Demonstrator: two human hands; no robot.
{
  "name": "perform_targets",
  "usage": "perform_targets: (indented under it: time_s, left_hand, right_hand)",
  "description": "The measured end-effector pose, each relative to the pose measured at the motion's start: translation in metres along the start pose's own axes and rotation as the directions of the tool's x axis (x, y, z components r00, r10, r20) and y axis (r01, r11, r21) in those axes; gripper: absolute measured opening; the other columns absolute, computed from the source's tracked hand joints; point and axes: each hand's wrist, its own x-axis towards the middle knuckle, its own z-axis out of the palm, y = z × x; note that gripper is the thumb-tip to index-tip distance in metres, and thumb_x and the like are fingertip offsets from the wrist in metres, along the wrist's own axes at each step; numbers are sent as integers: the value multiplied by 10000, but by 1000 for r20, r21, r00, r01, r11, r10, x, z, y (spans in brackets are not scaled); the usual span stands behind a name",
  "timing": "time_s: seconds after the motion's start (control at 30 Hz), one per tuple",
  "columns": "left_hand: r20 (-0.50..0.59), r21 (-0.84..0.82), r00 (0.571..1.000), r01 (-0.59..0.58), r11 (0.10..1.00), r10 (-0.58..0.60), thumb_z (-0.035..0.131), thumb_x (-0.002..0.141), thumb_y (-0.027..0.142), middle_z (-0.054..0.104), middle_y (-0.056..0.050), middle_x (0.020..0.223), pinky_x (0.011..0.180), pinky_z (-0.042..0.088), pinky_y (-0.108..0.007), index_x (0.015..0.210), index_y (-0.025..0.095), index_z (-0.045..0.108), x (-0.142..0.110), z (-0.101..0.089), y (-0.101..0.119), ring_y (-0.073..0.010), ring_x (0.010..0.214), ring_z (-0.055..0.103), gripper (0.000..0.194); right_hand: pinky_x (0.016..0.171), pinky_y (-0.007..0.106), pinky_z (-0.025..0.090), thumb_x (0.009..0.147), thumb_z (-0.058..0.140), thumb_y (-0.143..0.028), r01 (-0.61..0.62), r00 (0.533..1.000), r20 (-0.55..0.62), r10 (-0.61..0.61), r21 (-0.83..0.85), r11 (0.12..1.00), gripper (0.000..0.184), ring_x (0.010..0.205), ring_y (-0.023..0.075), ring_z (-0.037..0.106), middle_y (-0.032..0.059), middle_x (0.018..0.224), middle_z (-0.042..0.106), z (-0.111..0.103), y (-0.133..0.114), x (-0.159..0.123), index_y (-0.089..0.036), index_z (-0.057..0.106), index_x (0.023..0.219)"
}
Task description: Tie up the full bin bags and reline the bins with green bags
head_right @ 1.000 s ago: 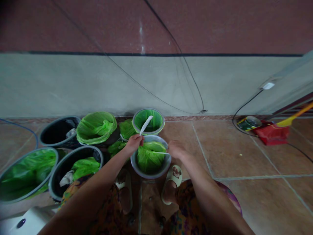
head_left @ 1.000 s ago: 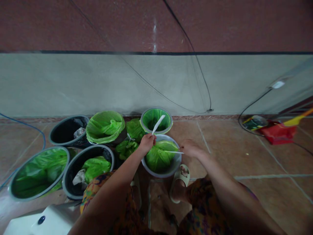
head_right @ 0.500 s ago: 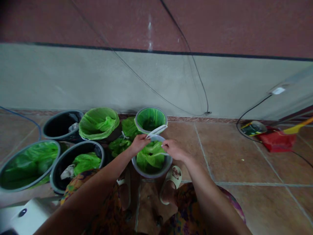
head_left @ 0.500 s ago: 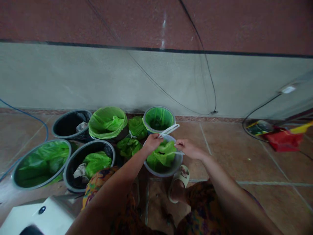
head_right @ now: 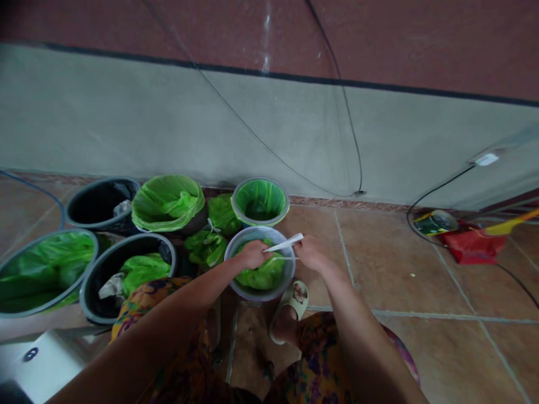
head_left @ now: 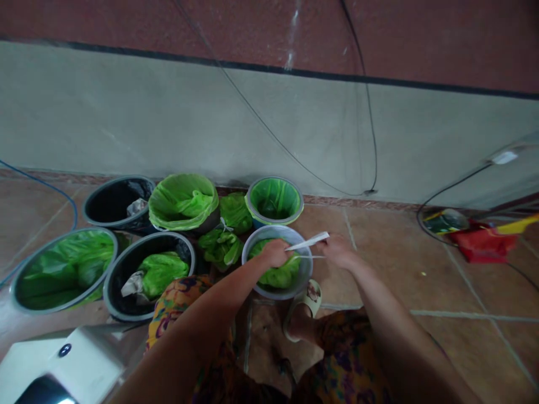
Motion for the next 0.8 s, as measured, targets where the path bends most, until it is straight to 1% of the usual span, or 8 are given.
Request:
perform_targets:
  time_s: [0.1,0.2,0.3,0.37,0.47,0.57,0.67,0.8]
  left_hand:
    - [6,21,998,64,998,-65,604,779,219,465,-22,498,721,446,-330,502,170,562,2,3,-8,-211,662,589,285]
    - [-8,15,996,87,996,-87,612,763,206,422,-8,466,702,450,-335,477,185,525,4,2,-11,-217,631,582,300]
    - [-47,-76,993,106,991,-110,619,718,157,472,-10,499,691,444,-321,551,184,582,8,-8,-11,-206,613,569,174]
    - [-72,-157,986,134,978,-147,621,685,137,520,-7,555,681,432,-312,682,179,643,11,-17,-12,-194,604,554,48]
    - [-103,-270,976,160,949,-194,594,721,176,515,9,560,639,404,-293,775,175,647,15,-26,-17,-174,581,513,76]
    - [-107,-403,977,127,906,-185,545,797,238,479,17,531,595,374,-271,687,178,609,15,-28,-21,-151,564,470,141]
    - [-85,-456,984,102,884,-157,471,864,266,481,19,540,565,356,-255,696,166,613,14,-26,-18,-131,547,451,241]
    - [-79,-442,994,31,897,-73,424,907,292,496,16,535,580,379,-243,755,163,640,11,-23,-9,-130,554,471,294]
  right_hand:
    - [575,249,316,851,500,-199,-55,998,8,56,-48,997,217,655,146,554,64,745,678,-14,2,-1,-166,690,753]
    - [567,246,318,842,508,-212,-38,999,22,38,19,999,213,629,138,537,49,709,667,-19,3,0,-164,692,746]
    - [595,231,365,798,582,-241,23,998,45,-33,198,980,157,674,140,568,36,775,692,-18,9,0,-171,714,845]
    - [625,228,396,734,670,-272,45,996,57,-63,266,963,215,730,150,596,36,858,711,-18,14,-3,-189,723,926]
    - [590,232,372,634,753,-258,14,990,139,-30,120,993,187,682,152,579,26,765,692,-24,16,-12,-204,734,812]
    - [530,243,299,627,752,-249,4,962,273,5,-32,999,81,558,125,497,-2,570,589,-30,8,-21,-194,694,624]
    - [526,241,274,756,666,-356,104,940,313,-135,112,988,236,527,107,440,-25,521,521,-34,-6,-26,-177,660,603]
    - [582,233,329,915,438,-474,275,916,189,-353,343,898,410,602,121,479,-11,630,579,-32,-30,-26,-171,637,722]
